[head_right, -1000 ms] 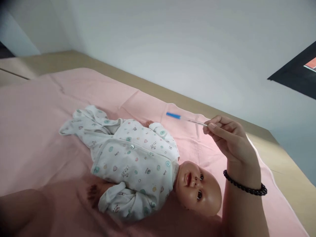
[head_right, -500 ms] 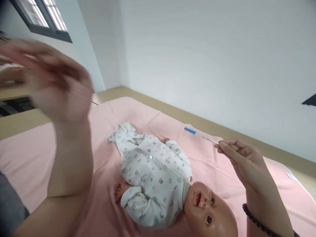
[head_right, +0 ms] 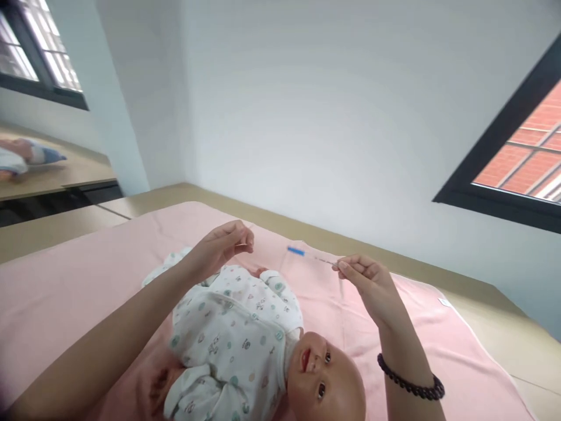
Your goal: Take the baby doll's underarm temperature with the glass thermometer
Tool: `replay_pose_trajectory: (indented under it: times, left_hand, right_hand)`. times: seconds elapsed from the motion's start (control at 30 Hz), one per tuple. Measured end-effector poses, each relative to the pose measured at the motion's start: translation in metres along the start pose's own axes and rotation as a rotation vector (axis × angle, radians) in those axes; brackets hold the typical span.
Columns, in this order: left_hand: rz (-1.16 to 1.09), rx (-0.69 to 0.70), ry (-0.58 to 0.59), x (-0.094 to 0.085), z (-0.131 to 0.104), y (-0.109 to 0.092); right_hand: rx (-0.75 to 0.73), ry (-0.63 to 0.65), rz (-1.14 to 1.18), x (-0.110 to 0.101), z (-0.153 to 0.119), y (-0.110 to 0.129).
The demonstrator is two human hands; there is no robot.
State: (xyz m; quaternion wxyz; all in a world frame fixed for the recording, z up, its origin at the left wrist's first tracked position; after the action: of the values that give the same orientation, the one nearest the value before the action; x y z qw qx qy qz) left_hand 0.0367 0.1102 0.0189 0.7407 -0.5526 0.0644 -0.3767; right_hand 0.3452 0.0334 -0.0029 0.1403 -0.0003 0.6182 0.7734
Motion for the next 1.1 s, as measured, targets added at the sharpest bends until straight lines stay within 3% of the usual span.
replay_pose_trajectory:
  times: [0.1, 0.2, 0.37, 0.6, 0.9, 1.1]
  left_hand:
    - [0.039, -0.002, -0.052, -0.003, 0.0, -0.001]
    - [0.079, -0.006, -0.05, 0.0, -0.002, 0.002]
    - [0.171, 0.009, -0.021, 0.01, -0.008, 0.009]
    - [0.28, 0.077, -0.011, 0.029, -0.02, -0.001]
    - [0.35, 0.229, -0.181, 0.02, -0.025, -0.017]
    - [0.469, 0.266, -0.155, 0.024, -0.027, -0.024]
  right_hand:
    - [-0.098, -0.055, 0.137, -0.003, -0.004, 0.014]
    - [-0.107, -0.147, 0.028, 0.0, -0.01, 0.02]
    - [-0.143, -0.149, -0.078, 0.024, -0.019, 0.03]
    - [-0.205, -0.207, -0.209, 0.038, -0.036, 0.051]
    - [-0.283, -0.175, -0.231, 0.048, -0.049, 0.065]
    - [-0.288, -0.141, -0.208, 0.052, -0.048, 0.066]
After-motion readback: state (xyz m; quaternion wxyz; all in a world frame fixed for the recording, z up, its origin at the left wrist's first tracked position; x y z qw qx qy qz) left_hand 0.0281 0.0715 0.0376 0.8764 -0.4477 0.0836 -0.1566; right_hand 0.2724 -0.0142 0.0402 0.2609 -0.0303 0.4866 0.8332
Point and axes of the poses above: each hand's wrist, its own z-axis towards the middle knuckle, its own x-axis out of the palm, y = z × x, the point moved 8 cm from there along z, towards the middle knuckle, and after that the axes turned 11 degrees about -z, right-handed, at the moved point
